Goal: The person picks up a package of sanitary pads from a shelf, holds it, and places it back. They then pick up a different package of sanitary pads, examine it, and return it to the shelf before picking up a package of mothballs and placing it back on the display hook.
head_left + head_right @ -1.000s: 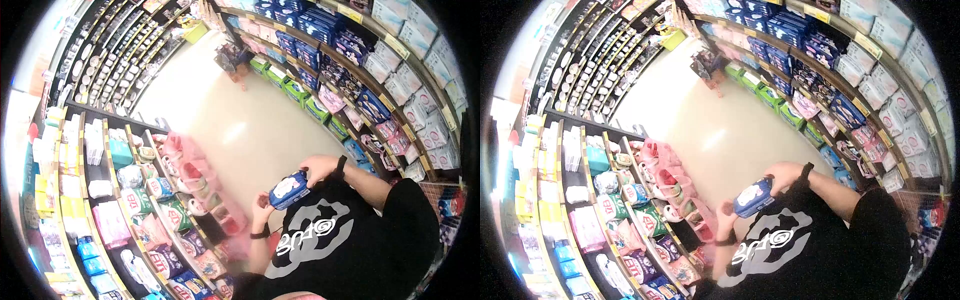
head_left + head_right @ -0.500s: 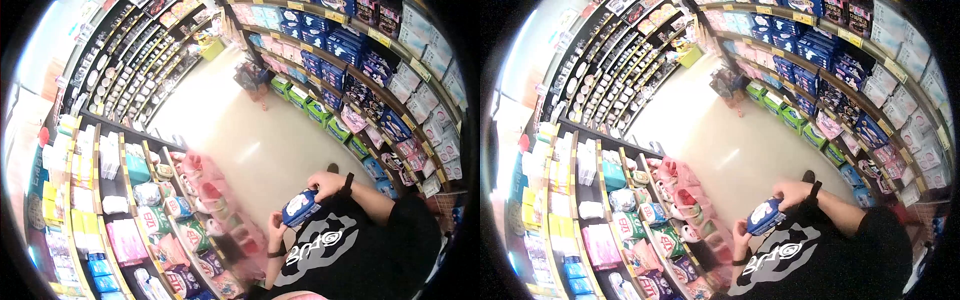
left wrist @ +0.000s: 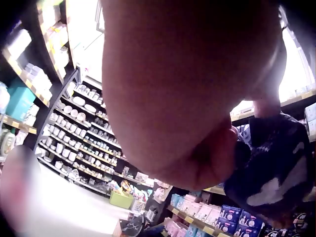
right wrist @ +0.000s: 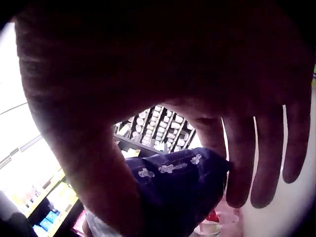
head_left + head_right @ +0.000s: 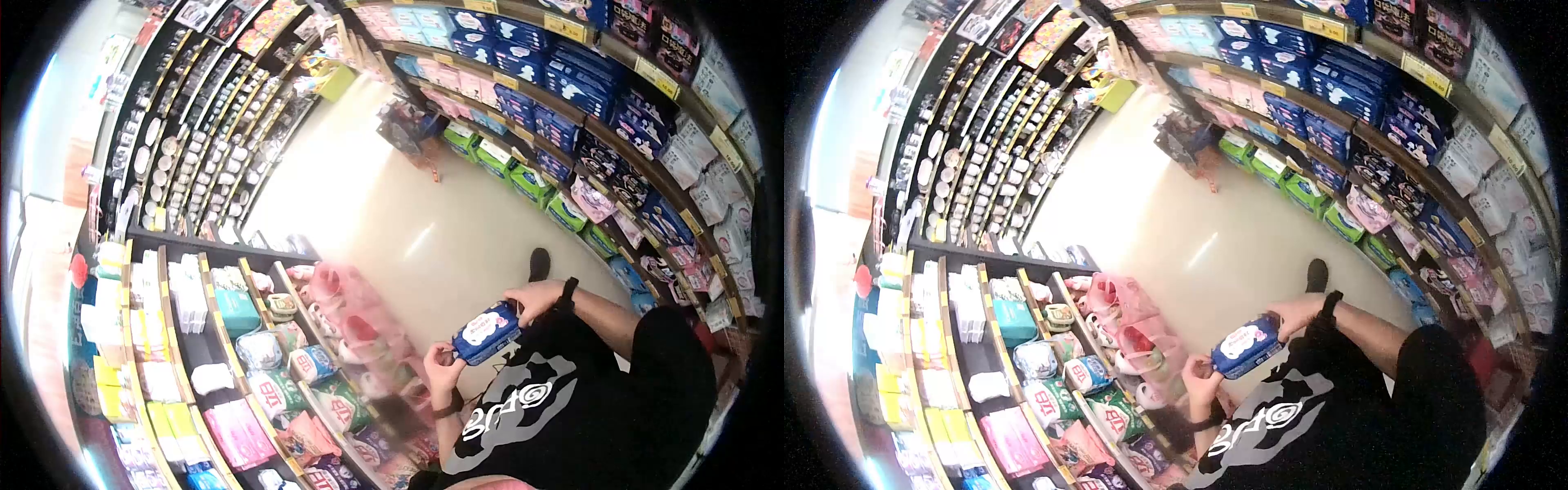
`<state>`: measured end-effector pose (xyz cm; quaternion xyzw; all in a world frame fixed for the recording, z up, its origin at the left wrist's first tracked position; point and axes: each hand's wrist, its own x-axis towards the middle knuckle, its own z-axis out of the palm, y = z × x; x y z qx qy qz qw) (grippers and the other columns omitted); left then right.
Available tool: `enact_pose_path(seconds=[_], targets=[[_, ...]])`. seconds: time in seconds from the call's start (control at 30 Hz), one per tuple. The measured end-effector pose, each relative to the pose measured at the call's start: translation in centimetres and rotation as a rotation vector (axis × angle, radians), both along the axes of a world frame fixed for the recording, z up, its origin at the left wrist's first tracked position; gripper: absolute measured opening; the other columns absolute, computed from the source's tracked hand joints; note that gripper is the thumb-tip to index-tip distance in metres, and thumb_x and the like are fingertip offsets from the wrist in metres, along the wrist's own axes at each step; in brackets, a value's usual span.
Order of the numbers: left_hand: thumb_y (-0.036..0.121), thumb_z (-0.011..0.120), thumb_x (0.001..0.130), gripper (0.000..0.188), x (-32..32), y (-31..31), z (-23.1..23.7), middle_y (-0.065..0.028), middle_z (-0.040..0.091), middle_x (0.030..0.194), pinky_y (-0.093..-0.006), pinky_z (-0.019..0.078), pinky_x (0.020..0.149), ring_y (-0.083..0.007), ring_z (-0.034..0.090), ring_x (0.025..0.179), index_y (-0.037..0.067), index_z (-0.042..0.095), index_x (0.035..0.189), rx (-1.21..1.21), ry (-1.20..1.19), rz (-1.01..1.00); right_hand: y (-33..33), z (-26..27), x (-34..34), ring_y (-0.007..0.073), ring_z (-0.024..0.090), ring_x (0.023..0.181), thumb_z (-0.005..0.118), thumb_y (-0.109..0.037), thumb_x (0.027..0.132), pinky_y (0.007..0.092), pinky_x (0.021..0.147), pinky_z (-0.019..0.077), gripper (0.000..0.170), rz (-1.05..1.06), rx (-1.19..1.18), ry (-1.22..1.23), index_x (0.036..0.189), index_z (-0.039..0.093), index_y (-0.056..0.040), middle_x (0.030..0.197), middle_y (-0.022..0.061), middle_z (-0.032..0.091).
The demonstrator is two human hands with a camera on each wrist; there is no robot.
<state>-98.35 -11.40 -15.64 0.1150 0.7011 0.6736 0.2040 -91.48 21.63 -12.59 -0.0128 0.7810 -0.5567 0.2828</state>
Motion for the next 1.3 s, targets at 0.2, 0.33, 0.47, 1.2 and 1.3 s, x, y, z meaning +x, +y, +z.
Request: enact_pose_path(seconds=[0.2, 0.33, 0.47, 1.2, 1.3], targets=[[-0.013, 0.066, 0.068, 0.037, -7.6, 6.8, 3.9, 0.0007, 0.06, 0.089, -0.0178, 0.0273, 0.05, 0.0007, 0.038, 0.059, -0.001, 0.059, 0.102, -0.255, 0.062, -0.231, 6.4, 0.0, -3.3, 0.0271, 0.069, 0.085, 0.083, -0.034, 0.066, 0.0373, 0.075, 0.054, 0.057, -0.037, 0.002, 0.14, 0.109, 0.066, -0.0023, 0.095, 0.0132, 0.072], [-0.009, 0.063, 0.07, 0.047, -11.6, 12.2, 4.3, -0.0017, 0.06, 0.097, -0.0187, 0.0337, 0.057, -0.0021, 0.042, 0.065, -0.001, 0.057, 0.116, -0.185, -0.041, -0.293, 10.8, 1.6, -4.8, 0.022, 0.064, 0.065, 0.077, -0.026, 0.068, 0.0352, 0.061, 0.0498, 0.038, -0.231, -0.02, 0.208, 0.095, 0.068, -0.0016, 0.075, 0.0102, 0.067], [-0.005, 0.059, 0.07, 0.063, -14.3, 19.4, 3.7, -0.0053, 0.059, 0.112, -0.0245, 0.0453, 0.074, -0.0093, 0.05, 0.078, -0.001, 0.049, 0.132, -0.131, -0.041, -0.472, 16.4, 1.1, -5.3, 0.0193, 0.053, 0.057, 0.073, -0.019, 0.067, 0.0359, 0.056, 0.0413, 0.026, -0.415, -0.036, 0.331, 0.081, 0.063, 0.0004, 0.062, 0.0099, 0.057], [-0.007, 0.069, 0.072, 0.05, -33.2, 30.8, -0.2, -0.0076, 0.066, 0.105, -0.0244, 0.0474, 0.062, -0.0081, 0.055, 0.065, -0.001, 0.059, 0.12, -0.181, 0.128, -0.73, 22.8, 0.8, -17.7, 0.0243, 0.062, 0.07, 0.074, -0.031, 0.075, 0.0379, 0.063, 0.0476, 0.052, -0.623, 0.114, 0.008, 0.114, 0.058, -0.0006, 0.075, 0.0096, 0.063], [-0.005, 0.071, 0.071, 0.049, -39.3, 32.6, -1.4, -0.0079, 0.067, 0.103, -0.0246, 0.0465, 0.06, -0.0079, 0.054, 0.062, -0.001, 0.06, 0.118, -0.087, 0.207, -0.739, 23.8, 1.9, -22.4, 0.0238, 0.06, 0.067, 0.076, -0.031, 0.072, 0.038, 0.061, 0.0457, 0.045, -0.675, 0.197, 0.09, 0.105, 0.063, -0.0022, 0.072, 0.0096, 0.061]])
